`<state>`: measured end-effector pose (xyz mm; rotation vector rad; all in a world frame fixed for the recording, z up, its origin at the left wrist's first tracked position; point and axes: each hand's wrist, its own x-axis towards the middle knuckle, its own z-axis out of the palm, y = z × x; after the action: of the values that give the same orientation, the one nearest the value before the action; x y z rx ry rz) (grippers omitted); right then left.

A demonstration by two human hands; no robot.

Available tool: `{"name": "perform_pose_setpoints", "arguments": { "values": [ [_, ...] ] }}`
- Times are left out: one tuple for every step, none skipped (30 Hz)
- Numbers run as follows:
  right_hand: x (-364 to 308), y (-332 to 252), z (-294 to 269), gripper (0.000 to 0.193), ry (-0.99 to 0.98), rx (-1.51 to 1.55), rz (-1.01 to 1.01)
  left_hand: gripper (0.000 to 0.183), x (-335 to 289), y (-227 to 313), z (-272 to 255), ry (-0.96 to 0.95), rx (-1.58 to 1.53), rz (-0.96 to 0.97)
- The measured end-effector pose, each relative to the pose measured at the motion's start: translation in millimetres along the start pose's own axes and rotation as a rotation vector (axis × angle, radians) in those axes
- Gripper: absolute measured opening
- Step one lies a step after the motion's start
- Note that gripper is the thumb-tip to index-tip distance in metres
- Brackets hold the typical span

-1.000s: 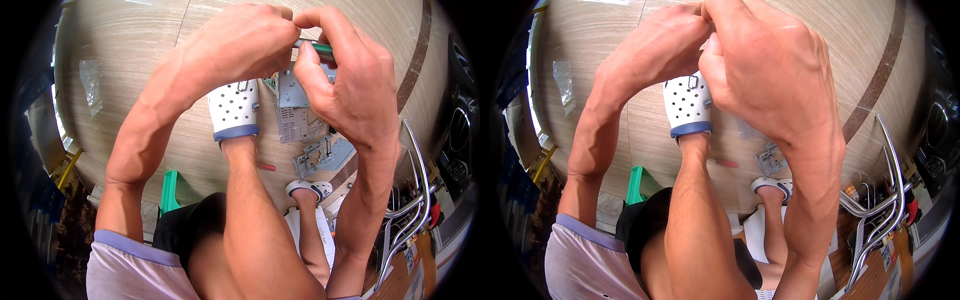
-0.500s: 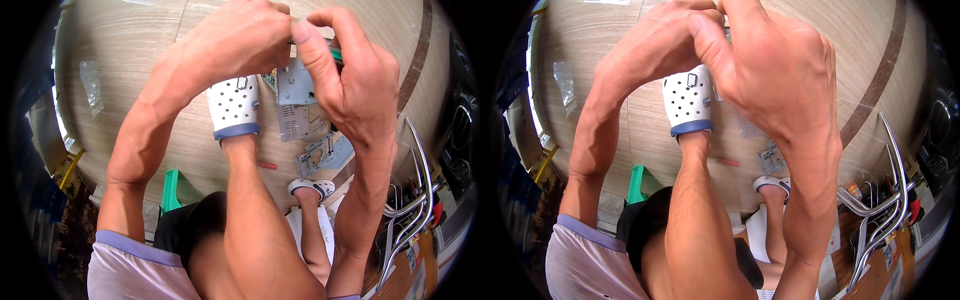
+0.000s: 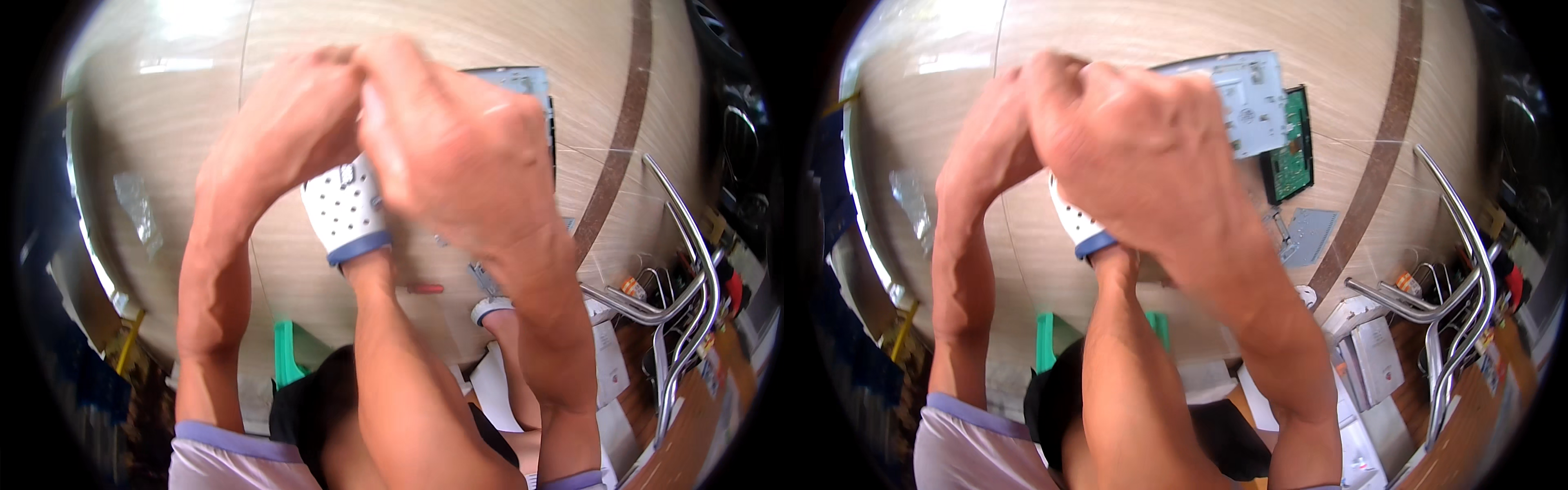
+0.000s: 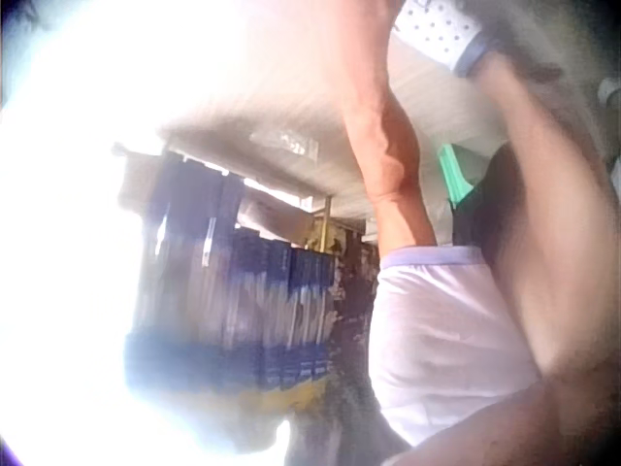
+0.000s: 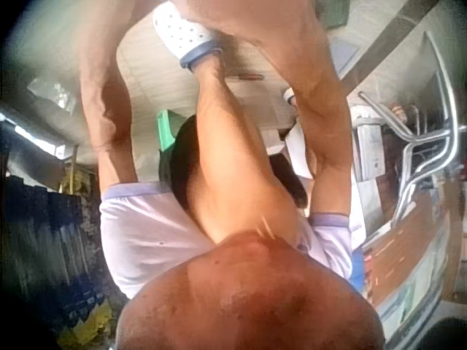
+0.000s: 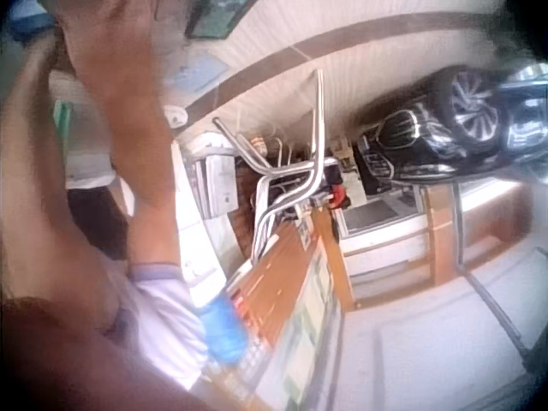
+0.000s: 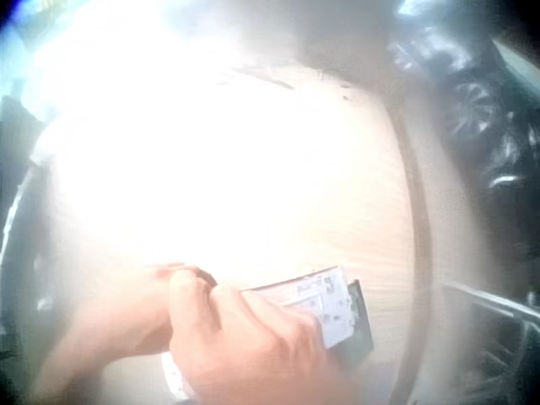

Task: The person disassembles an electronic car stereo component using a screwdriver, removing metal panels and circuit boards from the internal chassis by hand.

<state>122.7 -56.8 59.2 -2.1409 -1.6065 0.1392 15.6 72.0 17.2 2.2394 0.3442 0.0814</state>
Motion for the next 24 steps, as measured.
{"name": "perform_pose_setpoints", "arguments": {
  "values": [
    [0.6,1.9,3.2,0.011,0.059,0.017,-0.016,0.013,2.0,2.2,0.2,-0.023,-0.038,-0.052],
    [2.1,2.6,2.5,0.015,0.099,0.020,-0.055,0.013,4.8,4.0,0.2,-0.028,-0.044,-0.026],
    [2.2,0.3,0.9,0.016,0.086,0.005,-0.041,0.015,5.6,4.9,-0.4,-0.034,-0.039,-0.014],
    [1.3,-1.9,-1.2,0.018,0.070,-0.011,-0.025,0.017,5.7,5.2,-0.6,-0.040,-0.034,-0.004],
    [1.0,-1.4,-0.3,0.018,0.075,-0.024,-0.015,0.017,4.3,4.8,-0.7,-0.046,-0.039,0.012],
    [0.5,-1.8,-0.7,0.016,0.053,0.022,0.009,0.017,2.3,5.6,-1.9,-0.023,-0.037,0.011],
    [0.1,-1.8,-1.5,0.014,0.031,0.068,0.033,0.018,1.5,6.4,-2.5,0.001,-0.037,0.008],
    [-0.2,-1.9,-3.1,0.014,0.035,0.056,0.043,0.018,2.1,7.5,-2.9,-0.005,-0.042,0.023],
    [-0.3,-2.2,-4.0,0.013,0.057,0.049,0.028,0.018,2.1,8.4,-4.1,-0.013,-0.039,0.028],
    [-0.6,-2.5,-5.1,0.013,0.078,0.042,0.012,0.018,2.5,9.2,-5.4,-0.021,-0.036,0.032],
    [-1.1,-2.7,-6.2,0.014,0.098,0.035,-0.005,0.019,3.3,10.0,-6.4,-0.028,-0.033,0.037],
    [-2.2,-3.9,-6.4,0.014,0.101,0.031,0.000,0.019,3.4,10.1,-7.2,-0.035,-0.028,0.037],
    [-3.8,-5.4,-6.8,0.014,0.027,0.023,0.060,0.020,4.0,9.6,-6.5,-0.039,-0.027,0.040],
    [-5.1,-6.7,-7.1,0.014,-0.046,0.016,0.119,0.020,4.7,9.3,-5.9,-0.044,-0.025,0.042],
    [-5.4,-7.6,-6.0,0.013,-0.083,0.015,0.149,0.021,3.8,8.8,-4.2,-0.068,-0.008,-0.035],
    [-5.4,-8.3,-5.3,0.013,-0.120,0.013,0.179,0.022,2.9,8.5,-3.2,-0.092,0.010,-0.113],
    [-4.6,-7.0,-1.9,0.013,-0.039,-0.010,0.115,0.022,1.7,8.6,-3.2,-0.094,0.011,-0.113],
    [-5.2,-5.0,2.0,0.012,0.041,-0.038,0.054,0.021,1.0,8.7,-1.5,-0.043,-0.006,-0.070],
    [-7.1,-3.8,7.4,0.012,0.041,-0.041,0.058,0.021,0.9,8.7,-0.4,0.007,-0.024,-0.026],
    [-9.6,-2.9,13.4,0.012,0.107,0.006,0.044,0.021,2.2,8.2,0.2,0.004,-0.026,-0.023],
    [-8.4,-4.6,11.9,0.012,0.138,0.036,0.037,0.022,2.2,5.8,-0.3,-0.001,-0.038,-0.020],
    [-6.4,-6.2,9.7,0.012,0.168,0.064,0.028,0.022,2.5,3.9,-0.6,-0.006,-0.049,-0.018],
    [-7.4,-6.6,0.9,0.012,0.040,-0.010,0.072,0.022,3.2,3.5,-0.8,-0.008,-0.049,-0.022],
    [-6.6,-7.4,-6.2,0.013,-0.087,-0.083,0.114,0.022,4.3,4.6,-1.6,-0.059,-0.057,-0.094]
  ]
}}
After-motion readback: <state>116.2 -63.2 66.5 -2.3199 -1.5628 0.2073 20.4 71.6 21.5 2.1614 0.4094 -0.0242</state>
